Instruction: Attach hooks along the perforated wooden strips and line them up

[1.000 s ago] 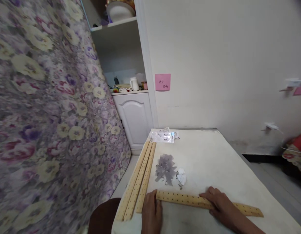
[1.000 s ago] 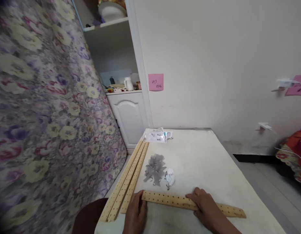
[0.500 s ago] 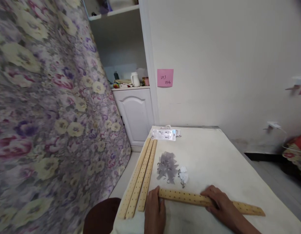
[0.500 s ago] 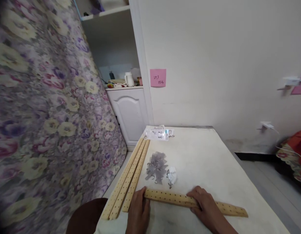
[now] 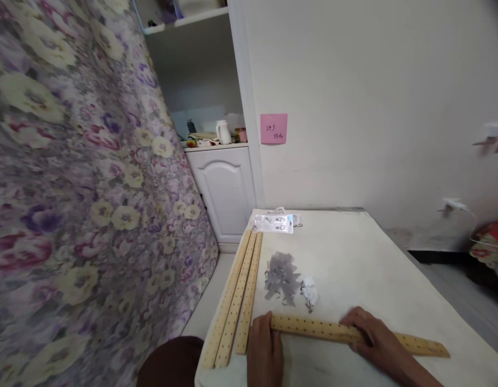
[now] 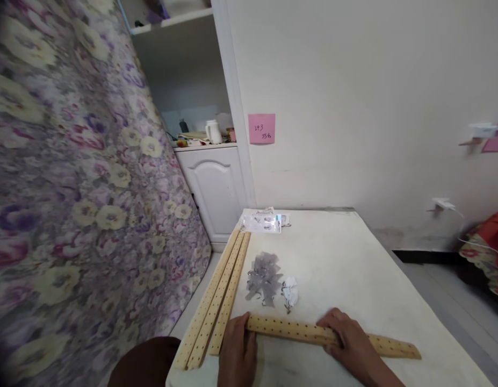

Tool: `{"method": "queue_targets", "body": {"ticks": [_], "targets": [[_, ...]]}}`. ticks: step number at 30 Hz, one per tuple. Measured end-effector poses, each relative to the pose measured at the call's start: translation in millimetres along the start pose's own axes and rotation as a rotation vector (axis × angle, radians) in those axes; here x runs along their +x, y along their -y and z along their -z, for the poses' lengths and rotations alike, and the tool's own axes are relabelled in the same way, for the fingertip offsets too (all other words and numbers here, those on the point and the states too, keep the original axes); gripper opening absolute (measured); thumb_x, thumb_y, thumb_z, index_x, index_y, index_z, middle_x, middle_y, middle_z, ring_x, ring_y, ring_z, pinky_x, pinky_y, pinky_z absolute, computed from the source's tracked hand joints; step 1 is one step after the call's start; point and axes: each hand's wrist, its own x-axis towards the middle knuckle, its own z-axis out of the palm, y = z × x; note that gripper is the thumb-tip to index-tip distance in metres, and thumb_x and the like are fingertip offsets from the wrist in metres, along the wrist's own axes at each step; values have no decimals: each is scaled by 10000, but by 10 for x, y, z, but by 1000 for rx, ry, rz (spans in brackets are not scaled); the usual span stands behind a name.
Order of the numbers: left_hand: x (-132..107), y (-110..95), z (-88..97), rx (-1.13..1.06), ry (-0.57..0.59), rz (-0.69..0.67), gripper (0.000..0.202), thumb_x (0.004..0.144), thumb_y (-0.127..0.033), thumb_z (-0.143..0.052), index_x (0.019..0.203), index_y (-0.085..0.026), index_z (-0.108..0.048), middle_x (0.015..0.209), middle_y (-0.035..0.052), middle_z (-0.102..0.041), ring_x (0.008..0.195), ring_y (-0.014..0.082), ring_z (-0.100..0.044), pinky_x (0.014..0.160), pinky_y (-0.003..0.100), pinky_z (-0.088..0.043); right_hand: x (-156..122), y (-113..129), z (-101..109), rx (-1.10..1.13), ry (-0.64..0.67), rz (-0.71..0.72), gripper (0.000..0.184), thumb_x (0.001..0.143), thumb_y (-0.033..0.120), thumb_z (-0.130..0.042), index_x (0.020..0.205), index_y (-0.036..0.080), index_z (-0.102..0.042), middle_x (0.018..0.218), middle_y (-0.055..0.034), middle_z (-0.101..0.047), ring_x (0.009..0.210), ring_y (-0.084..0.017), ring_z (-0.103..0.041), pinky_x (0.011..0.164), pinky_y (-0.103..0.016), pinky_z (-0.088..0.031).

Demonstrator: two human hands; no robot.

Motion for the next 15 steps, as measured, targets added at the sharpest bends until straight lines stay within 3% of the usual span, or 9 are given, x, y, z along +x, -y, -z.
{"method": "queue_targets", "body": {"ticks": [7, 11, 15], "targets": [[-38, 156, -49, -2, 3, -20, 400, 882, -225, -400, 1246, -102, -510, 1216, 152, -559, 1164, 240, -508, 1008, 422, -419, -6, 41, -26, -18, -42, -9, 370, 604, 81, -521, 919, 249, -619, 951, -22, -618, 903, -213, -567, 821, -314, -427], [-18, 72, -39, -25, 32, -24, 397, 875, -208, -395, 1241, -118, -519, 1185, 146, -560, 1135, 239, -509, 1002, 434, -412, -11, 51, -23, -26, -37, -15, 344, 624, 100, -537, 922, 247, -626, 967, -32, -624, 917, -226, -565, 831, -329, -426], [2, -39, 57, -139, -13, -6, 374, 862, -227, -408, 1197, -142, -551, 1137, 131, -564, 1084, 236, -524, 963, 423, -430, -49, 49, 13, 16, -3, 11, 298, 681, 165, -558, 959, 246, -631, 999, -50, -623, 961, -243, -560, 865, -355, -424]]}}
